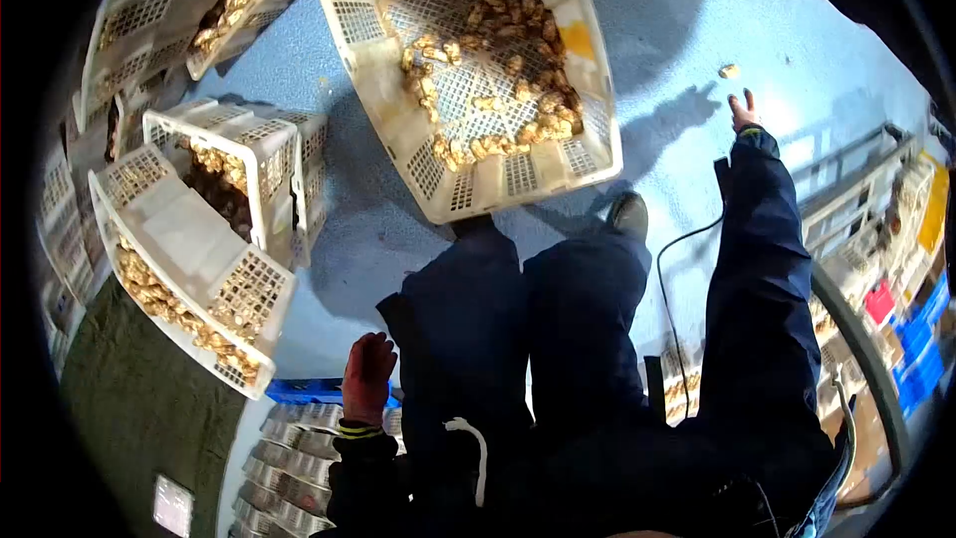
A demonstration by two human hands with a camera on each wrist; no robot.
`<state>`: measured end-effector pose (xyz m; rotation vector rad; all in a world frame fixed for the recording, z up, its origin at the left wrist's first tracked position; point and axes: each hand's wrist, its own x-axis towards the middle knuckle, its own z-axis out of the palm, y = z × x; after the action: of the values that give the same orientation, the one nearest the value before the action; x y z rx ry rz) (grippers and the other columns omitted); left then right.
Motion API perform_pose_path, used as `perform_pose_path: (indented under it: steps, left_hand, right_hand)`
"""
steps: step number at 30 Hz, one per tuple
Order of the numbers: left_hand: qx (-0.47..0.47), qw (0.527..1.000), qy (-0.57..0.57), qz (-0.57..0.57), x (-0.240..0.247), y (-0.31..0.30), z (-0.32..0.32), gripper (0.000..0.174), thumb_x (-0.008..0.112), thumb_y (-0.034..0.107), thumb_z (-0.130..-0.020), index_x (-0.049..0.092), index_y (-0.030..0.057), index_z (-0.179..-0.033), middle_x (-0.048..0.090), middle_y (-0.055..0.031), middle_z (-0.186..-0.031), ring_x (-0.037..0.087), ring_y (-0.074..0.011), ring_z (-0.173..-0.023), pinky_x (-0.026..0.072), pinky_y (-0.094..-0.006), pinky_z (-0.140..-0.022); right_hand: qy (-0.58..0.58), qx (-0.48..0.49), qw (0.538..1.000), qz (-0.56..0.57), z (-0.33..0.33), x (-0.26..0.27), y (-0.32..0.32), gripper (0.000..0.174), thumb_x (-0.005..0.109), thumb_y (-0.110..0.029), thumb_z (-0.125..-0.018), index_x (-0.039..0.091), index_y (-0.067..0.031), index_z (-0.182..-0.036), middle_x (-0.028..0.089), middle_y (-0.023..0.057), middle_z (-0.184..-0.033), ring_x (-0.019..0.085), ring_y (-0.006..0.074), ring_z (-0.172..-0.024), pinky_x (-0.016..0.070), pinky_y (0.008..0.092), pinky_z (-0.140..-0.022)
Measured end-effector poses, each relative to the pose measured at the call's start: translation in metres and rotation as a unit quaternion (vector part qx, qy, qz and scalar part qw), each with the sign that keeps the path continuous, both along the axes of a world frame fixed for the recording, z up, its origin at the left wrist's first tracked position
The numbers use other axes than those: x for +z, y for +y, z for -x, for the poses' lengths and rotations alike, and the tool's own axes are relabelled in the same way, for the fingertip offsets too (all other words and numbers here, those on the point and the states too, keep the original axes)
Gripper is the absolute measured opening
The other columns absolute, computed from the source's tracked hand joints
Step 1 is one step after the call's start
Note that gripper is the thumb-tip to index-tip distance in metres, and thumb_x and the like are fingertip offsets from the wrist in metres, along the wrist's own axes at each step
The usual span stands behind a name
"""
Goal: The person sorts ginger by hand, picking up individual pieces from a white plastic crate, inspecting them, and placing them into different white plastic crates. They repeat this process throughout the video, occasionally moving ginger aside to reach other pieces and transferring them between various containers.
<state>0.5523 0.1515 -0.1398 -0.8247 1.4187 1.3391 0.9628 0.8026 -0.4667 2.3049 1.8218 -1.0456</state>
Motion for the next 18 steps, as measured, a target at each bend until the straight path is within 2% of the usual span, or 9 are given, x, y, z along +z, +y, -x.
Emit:
perform_pose_path:
  steps: [3,5,6,7,8,9,12,14,18]
  left_hand:
    - [-0.068,0.996,0.031,0.058,-0.028,-0.004,-0.014,0.032,0.039,0.029,-0.091,0.049,0.0049,-0.109,0.055,-0.0077,-0.105,0.051,-0.0194,-0.1,0.0402,-0.0315,-0.084]
    - [-0.278,0.938,0.167,0.125,-0.034,-0.009,-0.026,0.034,0.039,0.03,-0.091,0.049,0.0035,-0.11,0.055,-0.0069,-0.103,0.052,-0.0184,-0.099,0.04,-0.0315,-0.083]
    - [-0.231,0.964,0.11,0.069,-0.027,0.01,-0.019,0.036,0.039,0.031,-0.091,0.047,0.0027,-0.112,0.054,-0.0077,-0.107,0.051,-0.0199,-0.101,0.0392,-0.0338,-0.086]
    - [-0.084,0.994,0.05,0.053,-0.033,0.008,-0.021,0.037,0.039,0.032,-0.091,0.047,0.0029,-0.113,0.053,-0.0086,-0.109,0.05,-0.0206,-0.103,0.0386,-0.0348,-0.088]
    - [0.062,0.997,-0.016,0.033,-0.035,0.004,-0.023,0.037,0.039,0.032,-0.091,0.046,0.0031,-0.114,0.053,-0.0094,-0.112,0.05,-0.0213,-0.105,0.038,-0.0358,-0.089]
    - [0.066,0.997,-0.016,0.037,-0.032,0.004,-0.025,0.037,0.039,0.032,-0.091,0.046,0.0031,-0.114,0.053,-0.0094,-0.112,0.05,-0.0213,-0.105,0.038,-0.0358,-0.089]
    - [-0.014,0.999,0.027,0.028,-0.025,0.018,-0.017,0.039,0.039,0.033,-0.091,0.044,0.0035,-0.115,0.05,-0.0116,-0.117,0.048,-0.0228,-0.108,0.0369,-0.0378,-0.092]
    - [-0.035,0.998,0.056,-0.007,-0.011,0.025,-0.018,0.041,0.041,0.035,-0.09,0.044,0.004,-0.117,0.05,-0.0119,-0.116,0.048,-0.0234,-0.108,0.0373,-0.0377,-0.091]
    - [-0.006,0.998,0.033,0.045,0.038,0.028,-0.022,0.04,0.042,0.034,-0.089,0.043,0.0043,-0.117,0.049,-0.0135,-0.116,0.048,-0.0255,-0.107,0.0384,-0.0377,-0.091]
  right_hand:
    - [-0.067,0.081,0.994,-0.025,-0.02,-0.083,0.042,0.064,0.06,-0.039,-0.076,0.032,-0.0178,-0.13,0.052,0.0061,-0.067,0.047,0.0153,-0.054,0.0401,0.0314,-0.049]
    - [0.137,0.078,0.986,-0.059,-0.04,-0.146,0.066,0.048,0.061,-0.038,-0.074,0.044,-0.0137,-0.112,0.056,0.0077,-0.084,0.053,0.0184,-0.076,0.0421,0.034,-0.067]
    - [0.238,0.07,0.966,-0.074,-0.028,-0.158,0.068,0.042,0.061,-0.038,-0.073,0.05,-0.0117,-0.103,0.058,0.0086,-0.092,0.056,0.0199,-0.087,0.043,0.0353,-0.076]
    - [0.088,0.134,0.984,-0.079,-0.014,-0.16,0.073,0.037,0.06,-0.035,-0.074,0.051,-0.0125,-0.103,0.058,0.0086,-0.092,0.056,0.0218,-0.089,0.0431,0.0364,-0.077]
    - [-0.07,0.19,0.976,-0.085,-0.007,-0.146,0.074,0.034,0.058,-0.032,-0.075,0.052,-0.0133,-0.102,0.058,0.0086,-0.093,0.057,0.0237,-0.091,0.0432,0.0375,-0.079]
    - [-0.196,0.149,0.961,-0.128,0.031,-0.105,0.05,0.027,0.055,-0.029,-0.076,0.055,-0.0169,-0.1,0.06,0.0099,-0.093,0.058,0.0259,-0.087,0.0441,0.0374,-0.077]
    - [-0.223,0.098,0.969,-0.041,0.074,-0.069,0.038,0.038,0.055,-0.032,-0.074,0.055,-0.0237,-0.111,0.057,0.0129,-0.107,0.054,0.0266,-0.099,0.0407,0.0379,-0.084]
    - [-0.233,0.113,0.963,-0.077,0.106,-0.041,0.01,0.04,0.047,-0.042,-0.077,0.053,-0.0278,-0.113,0.062,0.0139,-0.096,0.058,0.0309,-0.091,0.0422,0.0402,-0.082]
    - [0.12,0.174,0.958,-0.195,0.162,0.056,-0.077,0.031,0.054,-0.03,-0.082,0.057,-0.0117,-0.106,0.062,0.0114,-0.084,0.059,0.022,-0.075,0.0459,0.0307,-0.069]
